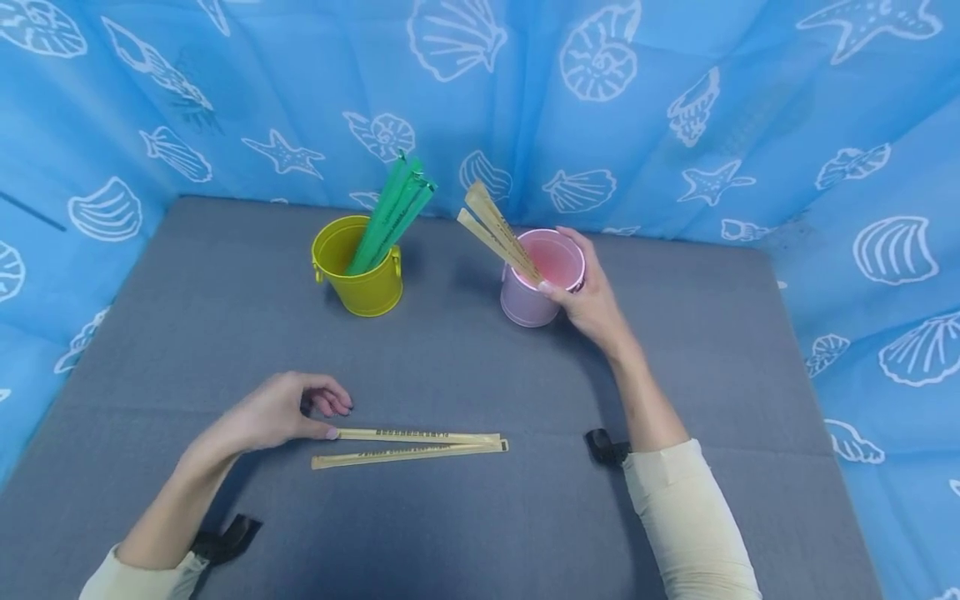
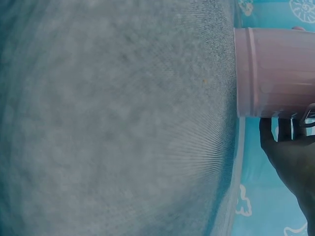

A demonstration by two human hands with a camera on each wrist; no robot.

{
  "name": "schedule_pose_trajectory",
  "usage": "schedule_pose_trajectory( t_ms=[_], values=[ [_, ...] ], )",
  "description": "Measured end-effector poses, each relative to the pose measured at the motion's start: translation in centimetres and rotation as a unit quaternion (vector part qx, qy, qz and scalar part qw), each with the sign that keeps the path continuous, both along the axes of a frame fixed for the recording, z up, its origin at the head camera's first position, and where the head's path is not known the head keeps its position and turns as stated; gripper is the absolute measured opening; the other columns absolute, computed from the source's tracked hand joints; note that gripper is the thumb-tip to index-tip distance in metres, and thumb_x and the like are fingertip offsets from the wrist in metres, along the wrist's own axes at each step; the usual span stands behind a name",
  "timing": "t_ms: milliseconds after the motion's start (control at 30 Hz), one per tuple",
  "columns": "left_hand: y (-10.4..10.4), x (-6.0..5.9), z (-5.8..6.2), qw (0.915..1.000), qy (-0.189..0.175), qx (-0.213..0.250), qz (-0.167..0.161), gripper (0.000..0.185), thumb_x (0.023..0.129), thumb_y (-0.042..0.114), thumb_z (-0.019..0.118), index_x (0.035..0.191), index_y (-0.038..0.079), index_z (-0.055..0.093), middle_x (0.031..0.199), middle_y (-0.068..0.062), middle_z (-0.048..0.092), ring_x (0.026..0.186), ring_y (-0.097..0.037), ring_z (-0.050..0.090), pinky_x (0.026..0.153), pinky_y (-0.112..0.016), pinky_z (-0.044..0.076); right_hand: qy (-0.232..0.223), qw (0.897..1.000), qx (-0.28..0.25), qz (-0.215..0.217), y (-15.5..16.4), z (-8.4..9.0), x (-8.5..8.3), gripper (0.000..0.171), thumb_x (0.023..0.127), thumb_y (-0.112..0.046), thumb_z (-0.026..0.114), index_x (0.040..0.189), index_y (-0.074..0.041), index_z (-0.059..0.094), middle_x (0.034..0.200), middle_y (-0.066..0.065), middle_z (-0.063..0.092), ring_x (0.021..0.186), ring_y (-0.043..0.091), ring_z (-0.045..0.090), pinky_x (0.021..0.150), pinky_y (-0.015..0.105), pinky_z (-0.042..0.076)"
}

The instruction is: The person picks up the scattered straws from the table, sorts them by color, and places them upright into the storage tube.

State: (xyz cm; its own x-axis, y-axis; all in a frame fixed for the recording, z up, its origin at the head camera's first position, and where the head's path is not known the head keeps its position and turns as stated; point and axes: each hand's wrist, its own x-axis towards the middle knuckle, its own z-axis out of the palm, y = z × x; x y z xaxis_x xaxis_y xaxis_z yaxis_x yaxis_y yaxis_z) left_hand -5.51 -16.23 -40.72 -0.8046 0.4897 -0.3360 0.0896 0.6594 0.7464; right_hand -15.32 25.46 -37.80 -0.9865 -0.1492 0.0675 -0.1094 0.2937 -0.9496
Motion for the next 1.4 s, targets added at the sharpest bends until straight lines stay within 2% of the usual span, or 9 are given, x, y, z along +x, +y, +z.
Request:
schedule_pose_trajectory(
  t_ms=[133,300,533,867,967,1167,1400],
  values=[
    [0.2,0.0,-0.1,0.9996,0.005,-0.025,-0.011,0.029,0.073,0.012,0.089,0.094,0.02,0.07,0.086,0.012,0.066,0.079,-0.011,0.056,0.073,-0.031,0.047,0.0,1.0,0.003,0.001,0.0,0.1,0.1,0.074,0.088,-0.005,0.068,0.152,-0.011,0.032,0.147,0.019,0.041,0.131,0.03,0.041,0.111,0.048,0.031],
    [0.5,0.2,-0.3,0.9988,0.017,-0.032,-0.033,0.032,0.071,0.01,0.09,0.088,0.019,0.064,0.082,0.008,0.059,0.076,-0.014,0.05,0.069,-0.03,0.042,0.0,1.0,0.002,-0.001,0.0,0.2,0.1,0.074,0.087,-0.005,0.068,0.152,-0.012,0.032,0.147,0.019,0.041,0.132,0.031,0.041,0.112,0.054,0.029],
    [1.1,0.4,-0.5,0.9966,0.056,-0.057,-0.018,0.029,0.071,0.008,0.089,0.08,0.022,0.066,0.073,0.01,0.057,0.069,-0.009,0.051,0.064,-0.028,0.044,-0.007,1.0,0.005,-0.001,0.1,0.0,0.1,0.075,0.088,-0.005,0.068,0.153,-0.011,0.03,0.147,0.019,0.041,0.131,0.03,0.041,0.11,0.043,0.033],
    [1.9,1.0,0.1,0.9881,0.104,-0.112,-0.017,0.025,0.075,0.012,0.087,0.076,0.027,0.067,0.069,0.016,0.056,0.064,-0.004,0.051,0.062,-0.029,0.043,-0.021,1.0,0.009,-0.002,0.1,0.0,0.1,0.076,0.089,-0.006,0.068,0.154,-0.014,0.029,0.148,0.017,0.039,0.133,0.031,0.04,0.112,0.052,0.03],
    [1.9,1.0,0.0,0.9905,0.099,-0.094,-0.013,0.024,0.077,0.011,0.086,0.076,0.026,0.066,0.07,0.014,0.055,0.063,-0.005,0.051,0.06,-0.028,0.042,-0.022,1.0,0.004,-0.001,0.1,0.2,0.1,0.076,0.089,-0.008,0.069,0.154,-0.016,0.029,0.149,0.017,0.039,0.133,0.031,0.04,0.112,0.052,0.03],
    [1.4,0.6,-0.2,0.9964,0.082,-0.017,-0.014,0.017,0.082,0.01,0.081,0.082,0.02,0.068,0.072,0.011,0.059,0.066,-0.007,0.055,0.061,-0.026,0.046,-0.019,1.0,0.001,0.0,0.1,0.3,0.1,0.076,0.09,-0.011,0.069,0.154,-0.019,0.03,0.149,0.016,0.038,0.133,0.031,0.039,0.112,0.053,0.03],
    [1.2,-0.1,0.8,0.9953,0.077,0.057,-0.011,0.012,0.086,0.016,0.079,0.088,0.025,0.071,0.077,0.012,0.063,0.065,-0.008,0.055,0.059,-0.026,0.047,-0.016,1.0,0.003,0.001,0.1,-0.1,0.0,0.075,0.089,-0.006,0.067,0.153,-0.013,0.029,0.148,0.019,0.038,0.133,0.032,0.039,0.113,0.05,0.03]
  ],
)
